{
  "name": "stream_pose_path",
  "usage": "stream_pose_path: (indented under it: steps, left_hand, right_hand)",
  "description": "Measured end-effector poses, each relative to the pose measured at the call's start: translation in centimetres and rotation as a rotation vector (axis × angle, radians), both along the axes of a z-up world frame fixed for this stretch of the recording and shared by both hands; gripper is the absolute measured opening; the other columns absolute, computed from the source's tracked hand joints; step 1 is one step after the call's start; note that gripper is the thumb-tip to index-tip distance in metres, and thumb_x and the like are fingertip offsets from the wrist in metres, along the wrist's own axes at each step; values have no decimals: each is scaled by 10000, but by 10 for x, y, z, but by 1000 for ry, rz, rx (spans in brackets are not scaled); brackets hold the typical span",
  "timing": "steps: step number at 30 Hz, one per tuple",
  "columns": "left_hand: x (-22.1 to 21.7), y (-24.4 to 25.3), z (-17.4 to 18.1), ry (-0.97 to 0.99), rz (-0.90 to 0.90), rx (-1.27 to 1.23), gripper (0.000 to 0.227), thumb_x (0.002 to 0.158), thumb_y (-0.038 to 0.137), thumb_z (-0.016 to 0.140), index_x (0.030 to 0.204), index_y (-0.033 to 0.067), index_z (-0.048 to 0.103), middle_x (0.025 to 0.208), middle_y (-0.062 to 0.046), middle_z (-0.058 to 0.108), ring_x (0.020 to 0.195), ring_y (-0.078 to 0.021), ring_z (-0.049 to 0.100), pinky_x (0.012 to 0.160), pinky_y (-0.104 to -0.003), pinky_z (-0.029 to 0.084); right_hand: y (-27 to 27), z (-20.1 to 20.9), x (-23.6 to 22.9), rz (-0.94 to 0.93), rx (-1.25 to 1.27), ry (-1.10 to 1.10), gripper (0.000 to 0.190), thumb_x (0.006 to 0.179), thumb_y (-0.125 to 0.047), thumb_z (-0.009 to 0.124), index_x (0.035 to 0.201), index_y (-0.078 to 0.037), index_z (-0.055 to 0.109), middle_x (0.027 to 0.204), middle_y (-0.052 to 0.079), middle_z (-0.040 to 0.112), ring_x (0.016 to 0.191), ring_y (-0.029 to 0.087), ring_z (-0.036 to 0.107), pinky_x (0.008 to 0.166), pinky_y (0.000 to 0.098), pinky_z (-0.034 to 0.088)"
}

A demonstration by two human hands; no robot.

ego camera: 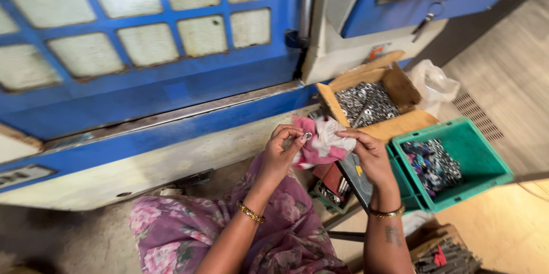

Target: The person wipes the interior of a metalworking machine with a cloth, then uses a dial gauge to measure a small metal part. They place the part into the machine and wipe it again.

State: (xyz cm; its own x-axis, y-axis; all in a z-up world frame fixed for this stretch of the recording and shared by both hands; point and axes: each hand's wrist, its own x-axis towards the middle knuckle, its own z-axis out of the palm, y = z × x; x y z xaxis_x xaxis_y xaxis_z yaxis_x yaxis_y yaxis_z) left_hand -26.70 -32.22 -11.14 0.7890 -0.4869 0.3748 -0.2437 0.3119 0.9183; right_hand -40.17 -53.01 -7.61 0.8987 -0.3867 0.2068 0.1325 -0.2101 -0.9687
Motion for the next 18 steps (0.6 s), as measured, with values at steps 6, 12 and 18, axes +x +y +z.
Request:
stream_pose_path:
  steps: [6,12,18]
  left_hand:
    - [1,32,27,-76,81,86,141,944,155,733,992,25,710,1129,-68,634,1087,-215,601,972,-334,481]
    - [-1,55,47,-183,151,183,126,908,108,740,992,18,717,1154,-83,611,1159,-244,567,1002,-360,455]
    - [-5,62,54,-82,127,135,195,907,208,783,978,41,712,1106,-61,611,1115,-200,625,981,-352,518]
  right_hand:
    - [43,-26,38,24,130,-76,249,982,90,533,1133,11,714,1184,77,713,1067,132,651,943,248,509]
    - [78,-23,60,64,266,-196,268,945,159,566,1145,-4,636,1103,55,708,994,100,667,858,207,533]
    - [93,-19,63,67,324,-262,325,931,207,564,1183,6,608,1080,66,702,943,71,658,794,172,522]
